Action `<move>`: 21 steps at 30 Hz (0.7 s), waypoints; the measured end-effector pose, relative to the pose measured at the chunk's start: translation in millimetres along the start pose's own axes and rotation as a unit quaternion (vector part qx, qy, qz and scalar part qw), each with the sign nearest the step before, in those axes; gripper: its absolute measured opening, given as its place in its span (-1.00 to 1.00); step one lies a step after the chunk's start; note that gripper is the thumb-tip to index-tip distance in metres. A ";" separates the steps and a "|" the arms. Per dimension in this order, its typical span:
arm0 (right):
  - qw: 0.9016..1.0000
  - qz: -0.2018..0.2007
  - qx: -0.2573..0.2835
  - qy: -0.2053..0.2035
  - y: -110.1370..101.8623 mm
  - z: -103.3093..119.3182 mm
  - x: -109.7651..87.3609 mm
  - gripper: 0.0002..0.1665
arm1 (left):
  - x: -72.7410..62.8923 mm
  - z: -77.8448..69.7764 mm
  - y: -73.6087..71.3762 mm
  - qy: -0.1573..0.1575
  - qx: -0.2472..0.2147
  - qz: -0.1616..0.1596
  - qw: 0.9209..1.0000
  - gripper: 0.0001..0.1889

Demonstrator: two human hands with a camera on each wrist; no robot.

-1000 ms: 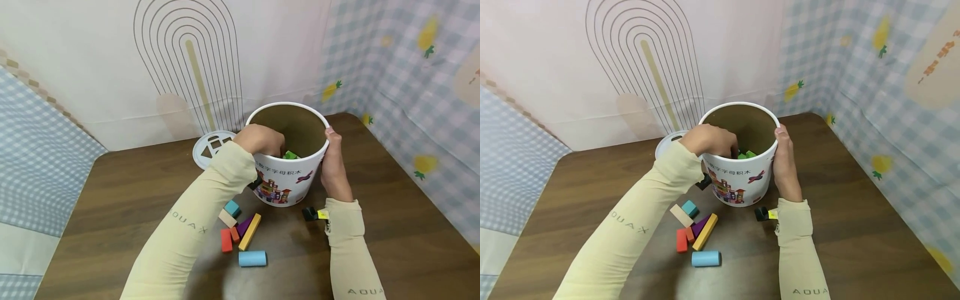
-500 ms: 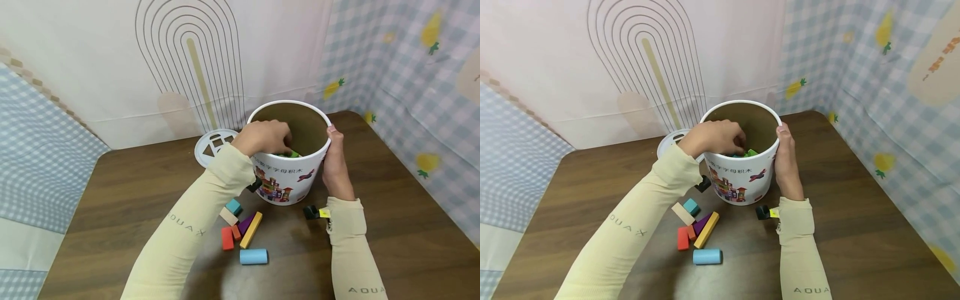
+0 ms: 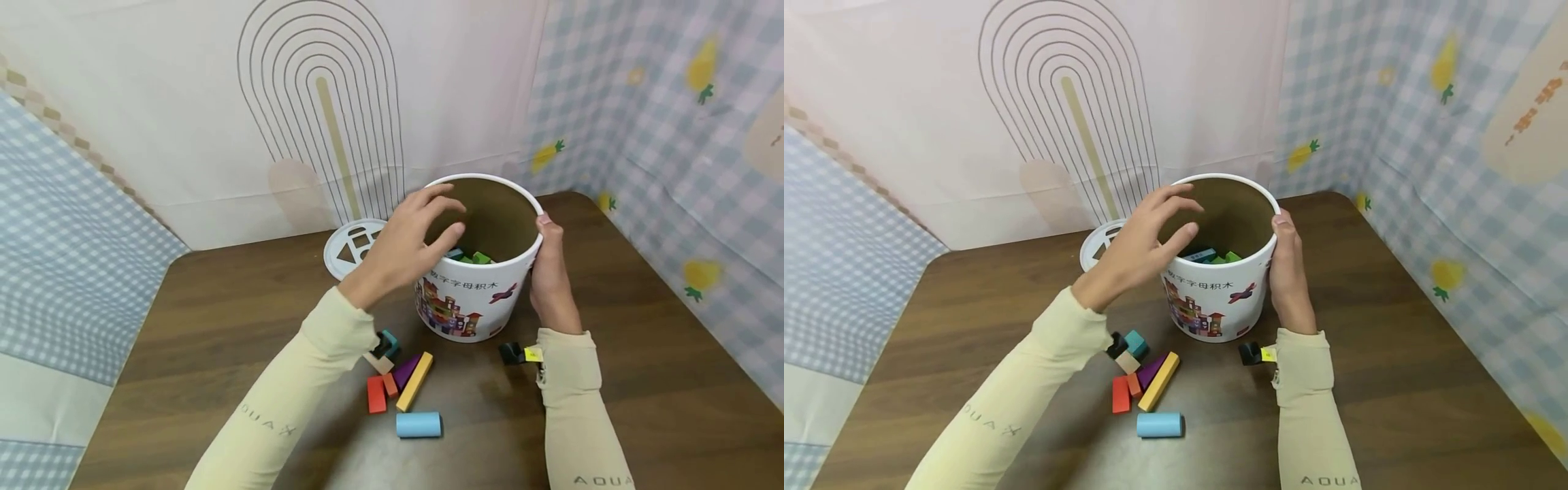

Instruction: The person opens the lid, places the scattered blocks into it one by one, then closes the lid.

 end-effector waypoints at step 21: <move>1.000 -0.001 0.013 -0.002 1.4 0.1 0.2 -0.35 | -142.6 57.1 11.2 -0.012 -0.022 0.100 0.995 -0.54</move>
Point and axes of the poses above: each hand's wrist, its own x-axis towards the middle knuckle, its own y-axis out of the palm, z = x × y, the point moved 7 cm from there along x, towards the middle knuckle, and after that the axes turned 5 degrees about y, right-handed, at the moved point
